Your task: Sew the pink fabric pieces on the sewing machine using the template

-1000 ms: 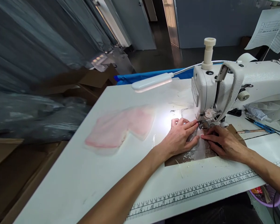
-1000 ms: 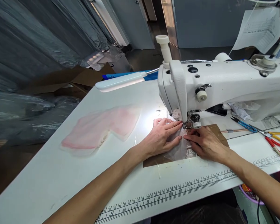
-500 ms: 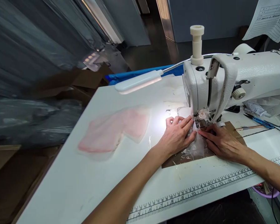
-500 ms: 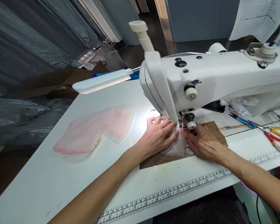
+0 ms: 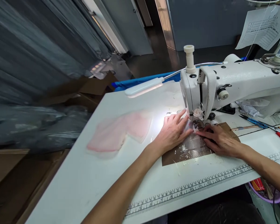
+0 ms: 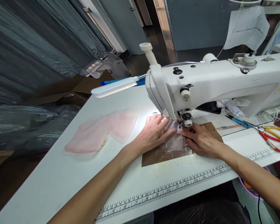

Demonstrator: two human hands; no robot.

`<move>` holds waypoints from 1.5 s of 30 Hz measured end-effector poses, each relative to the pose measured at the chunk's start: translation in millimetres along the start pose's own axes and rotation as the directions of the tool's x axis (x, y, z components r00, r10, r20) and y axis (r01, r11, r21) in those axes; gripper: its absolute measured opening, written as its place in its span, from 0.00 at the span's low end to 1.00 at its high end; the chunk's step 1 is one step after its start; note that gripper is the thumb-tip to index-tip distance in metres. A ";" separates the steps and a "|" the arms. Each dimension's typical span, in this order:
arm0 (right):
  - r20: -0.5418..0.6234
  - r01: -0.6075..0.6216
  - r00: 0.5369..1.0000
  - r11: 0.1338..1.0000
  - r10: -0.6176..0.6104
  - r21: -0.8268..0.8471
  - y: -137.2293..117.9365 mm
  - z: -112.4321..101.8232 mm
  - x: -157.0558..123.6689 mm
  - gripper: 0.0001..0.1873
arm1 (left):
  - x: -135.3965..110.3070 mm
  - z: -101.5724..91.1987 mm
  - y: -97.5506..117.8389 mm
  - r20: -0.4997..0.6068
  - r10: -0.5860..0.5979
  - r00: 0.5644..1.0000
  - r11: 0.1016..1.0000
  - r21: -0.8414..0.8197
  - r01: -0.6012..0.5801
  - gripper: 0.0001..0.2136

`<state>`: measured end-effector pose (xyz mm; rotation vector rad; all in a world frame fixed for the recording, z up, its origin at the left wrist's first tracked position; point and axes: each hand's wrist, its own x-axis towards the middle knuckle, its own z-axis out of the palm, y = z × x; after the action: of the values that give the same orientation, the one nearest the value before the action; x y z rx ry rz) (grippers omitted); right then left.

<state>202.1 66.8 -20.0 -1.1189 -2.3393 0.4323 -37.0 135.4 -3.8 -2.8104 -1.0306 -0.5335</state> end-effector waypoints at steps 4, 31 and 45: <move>0.029 -0.111 0.994 0.981 0.108 0.162 1.3 -13.8 2.2 0.19 | -3.0 -19.8 1.5 -0.046 0.129 0.991 0.990 -0.060 -0.131 0.14; 0.060 0.021 0.998 0.999 -0.023 0.032 12.2 -3.2 17.8 0.19 | -31.9 -2.4 38.4 -0.272 0.326 0.905 0.900 -0.203 -0.385 0.05; 0.013 0.072 0.997 0.997 -0.073 0.033 7.1 -2.5 12.8 0.19 | -31.3 -1.9 29.9 -0.191 0.228 0.955 0.881 -0.376 -0.285 0.06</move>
<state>201.2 81.3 -17.4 -1.0153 -2.3683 0.4517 -40.5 93.2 -12.5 -3.1268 -0.5535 -0.9926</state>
